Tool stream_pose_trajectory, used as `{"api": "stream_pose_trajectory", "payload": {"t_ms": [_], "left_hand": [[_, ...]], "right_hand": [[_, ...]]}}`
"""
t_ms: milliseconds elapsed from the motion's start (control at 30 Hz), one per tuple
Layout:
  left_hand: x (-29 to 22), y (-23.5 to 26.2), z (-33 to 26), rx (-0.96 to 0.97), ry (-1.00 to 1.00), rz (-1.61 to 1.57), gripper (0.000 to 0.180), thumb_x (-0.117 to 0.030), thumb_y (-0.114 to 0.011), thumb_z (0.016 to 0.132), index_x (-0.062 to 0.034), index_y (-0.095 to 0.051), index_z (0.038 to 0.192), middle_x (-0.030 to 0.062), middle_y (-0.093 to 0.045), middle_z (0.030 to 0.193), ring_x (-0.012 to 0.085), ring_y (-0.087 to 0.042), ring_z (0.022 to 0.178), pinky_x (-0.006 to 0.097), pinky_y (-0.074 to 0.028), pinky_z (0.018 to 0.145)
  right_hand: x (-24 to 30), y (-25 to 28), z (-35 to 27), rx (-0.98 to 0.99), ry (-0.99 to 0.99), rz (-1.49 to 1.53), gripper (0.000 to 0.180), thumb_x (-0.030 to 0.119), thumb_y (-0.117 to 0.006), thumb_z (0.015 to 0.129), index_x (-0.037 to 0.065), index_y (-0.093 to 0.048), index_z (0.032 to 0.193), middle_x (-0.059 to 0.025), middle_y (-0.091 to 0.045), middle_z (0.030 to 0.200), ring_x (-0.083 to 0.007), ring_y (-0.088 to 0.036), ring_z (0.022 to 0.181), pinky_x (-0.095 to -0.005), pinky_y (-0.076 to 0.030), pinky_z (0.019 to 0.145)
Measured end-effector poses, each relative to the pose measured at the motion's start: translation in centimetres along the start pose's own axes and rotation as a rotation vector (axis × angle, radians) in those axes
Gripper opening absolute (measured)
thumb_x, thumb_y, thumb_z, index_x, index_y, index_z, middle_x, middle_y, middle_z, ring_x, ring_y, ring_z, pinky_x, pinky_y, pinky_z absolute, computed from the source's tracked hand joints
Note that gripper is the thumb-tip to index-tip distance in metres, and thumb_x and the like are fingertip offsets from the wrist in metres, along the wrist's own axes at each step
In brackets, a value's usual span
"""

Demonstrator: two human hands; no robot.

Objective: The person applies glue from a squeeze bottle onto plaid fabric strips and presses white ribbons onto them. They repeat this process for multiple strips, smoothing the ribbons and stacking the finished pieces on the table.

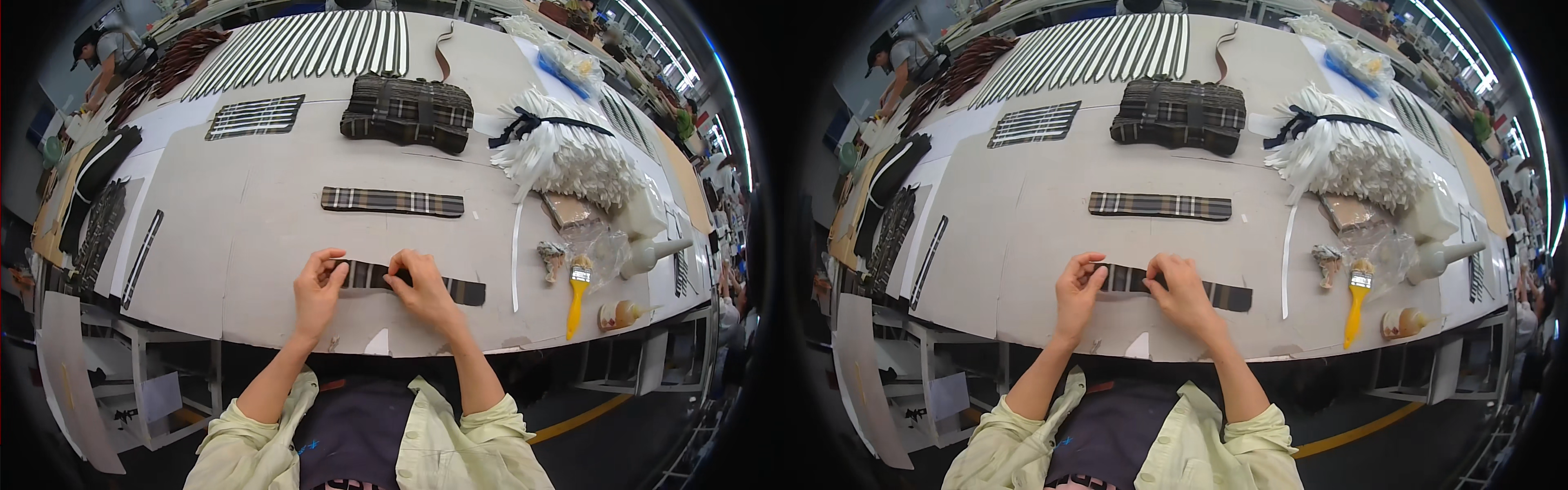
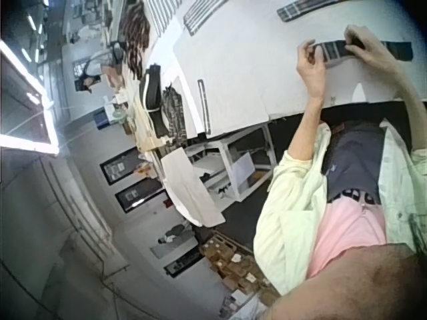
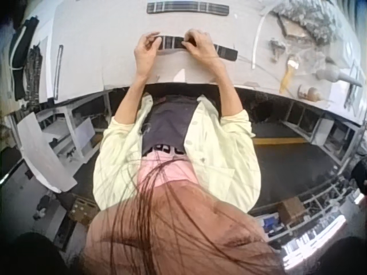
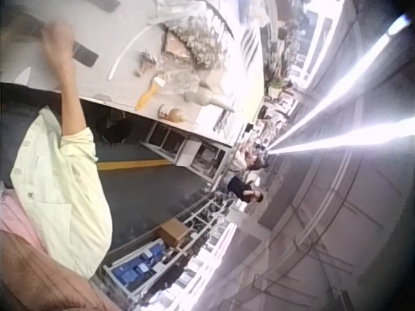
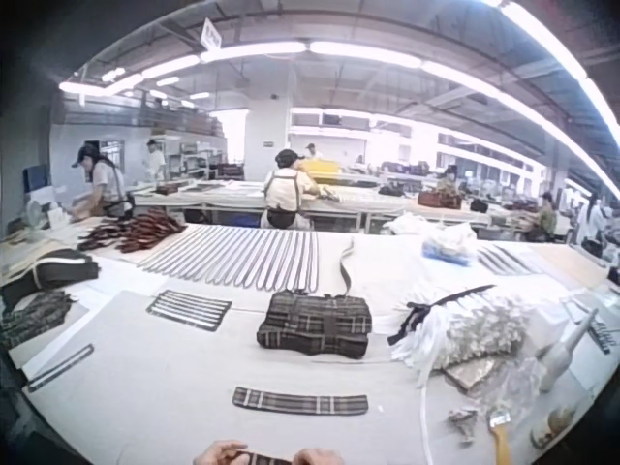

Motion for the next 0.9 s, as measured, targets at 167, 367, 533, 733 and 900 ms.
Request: {"api": "stream_pose_trajectory", "payload": {"t_ms": [167,367,533,733,900], "left_hand": [[-0.1,1.6,0.3,-0.080,0.010,0.183,0.019,-0.002,-0.064,0.095,-0.0028,-0.065,0.114,-0.0022,-0.060,0.082,0.0030,-0.054,0.073,0.019,-0.045,0.062],[0.2,2.3,0.5,-0.129,-0.010,0.307,0.018,-0.006,-0.066,0.095,-0.0037,-0.067,0.113,-0.0047,-0.063,0.078,0.0011,-0.049,0.064,0.018,-0.039,0.054],[0.3,2.9,0.9,-0.143,-0.001,0.363,0.019,-0.007,-0.067,0.093,-0.0012,-0.067,0.112,0.0009,-0.068,0.079,0.0055,-0.058,0.070,0.022,-0.047,0.064],[-0.1,3.0,0.8,-0.177,-0.008,0.358,0.021,-0.007,-0.068,0.092,-0.0015,-0.067,0.112,0.0028,-0.069,0.080,0.0067,-0.060,0.071,0.024,-0.050,0.064],[-0.3,2.4,1.5,-0.137,-0.051,0.438,0.023,-0.006,-0.069,0.090,-0.0029,-0.068,0.113,0.0056,-0.070,0.083,0.0093,-0.062,0.069,0.026,-0.052,0.064]], "right_hand": [[-2.9,6.9,-2.3,-0.255,-0.055,-0.159,0.011,0.004,-0.070,0.083,0.006,-0.062,0.090,-0.0057,-0.066,0.087,-0.0269,-0.060,0.089,-0.0390,-0.040,0.086],[-8.1,17.1,-14.4,-1.001,-0.311,0.239,0.013,0.011,-0.070,0.092,0.003,-0.064,0.101,-0.0084,-0.065,0.097,-0.0234,-0.061,0.094,-0.0359,-0.048,0.088],[-13.8,24.1,-22.7,-1.068,0.391,1.929,0.072,0.047,-0.070,0.090,-0.001,-0.041,0.137,-0.0158,-0.051,0.127,-0.0288,-0.052,0.115,-0.0408,-0.047,0.092],[-20.5,28.4,-22.5,-1.493,0.743,2.287,0.072,0.042,-0.073,0.087,-0.001,-0.043,0.137,-0.0193,-0.048,0.133,-0.0365,-0.049,0.126,-0.0486,-0.048,0.096],[-23.5,32.8,-26.6,-1.445,0.576,1.797,0.062,0.029,-0.068,0.093,-0.002,-0.042,0.140,-0.0212,-0.044,0.145,-0.0400,-0.047,0.130,-0.0486,-0.049,0.099]]}}
Point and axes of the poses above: each hand's wrist, its own z-axis towards the middle knuckle, its own y-axis out of the back of the hand, x = y × z, the point moved 4 cm from there along z, towards the middle knuckle
